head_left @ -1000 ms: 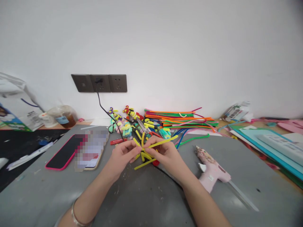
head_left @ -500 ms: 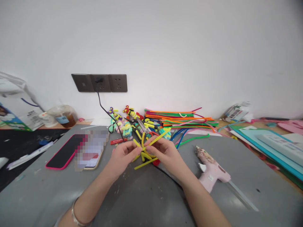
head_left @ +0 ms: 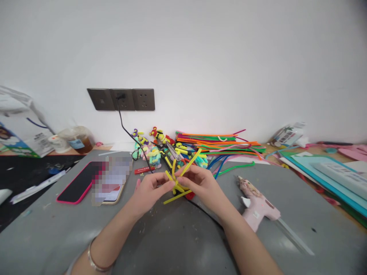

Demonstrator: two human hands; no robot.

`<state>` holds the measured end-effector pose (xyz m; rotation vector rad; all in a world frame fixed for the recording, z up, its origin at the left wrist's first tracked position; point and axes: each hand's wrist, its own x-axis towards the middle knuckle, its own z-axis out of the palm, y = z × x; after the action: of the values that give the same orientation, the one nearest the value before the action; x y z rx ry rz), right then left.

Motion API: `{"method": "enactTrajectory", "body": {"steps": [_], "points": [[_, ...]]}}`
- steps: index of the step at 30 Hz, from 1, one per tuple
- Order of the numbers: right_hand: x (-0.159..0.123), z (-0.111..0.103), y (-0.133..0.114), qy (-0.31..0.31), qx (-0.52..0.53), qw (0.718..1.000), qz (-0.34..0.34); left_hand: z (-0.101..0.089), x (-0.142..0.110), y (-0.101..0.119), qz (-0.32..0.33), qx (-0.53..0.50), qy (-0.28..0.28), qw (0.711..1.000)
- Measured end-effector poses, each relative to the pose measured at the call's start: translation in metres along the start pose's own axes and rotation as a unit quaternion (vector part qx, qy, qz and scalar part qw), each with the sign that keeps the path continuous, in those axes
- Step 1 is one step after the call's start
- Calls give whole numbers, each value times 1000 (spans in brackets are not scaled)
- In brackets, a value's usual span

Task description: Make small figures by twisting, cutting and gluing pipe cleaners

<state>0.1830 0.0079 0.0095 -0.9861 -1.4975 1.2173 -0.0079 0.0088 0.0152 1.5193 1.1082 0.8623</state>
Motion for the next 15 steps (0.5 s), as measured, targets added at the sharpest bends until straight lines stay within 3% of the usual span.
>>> {"method": "enactTrajectory", "body": {"steps": [8,15], "points": [[1,-3,2,-37,9,999,-11,-2,1,-1,13,-1,-45,999],[0,-6,2,-60,24,998,-8,-2,0,-1,-13,7,-70,997]]}}
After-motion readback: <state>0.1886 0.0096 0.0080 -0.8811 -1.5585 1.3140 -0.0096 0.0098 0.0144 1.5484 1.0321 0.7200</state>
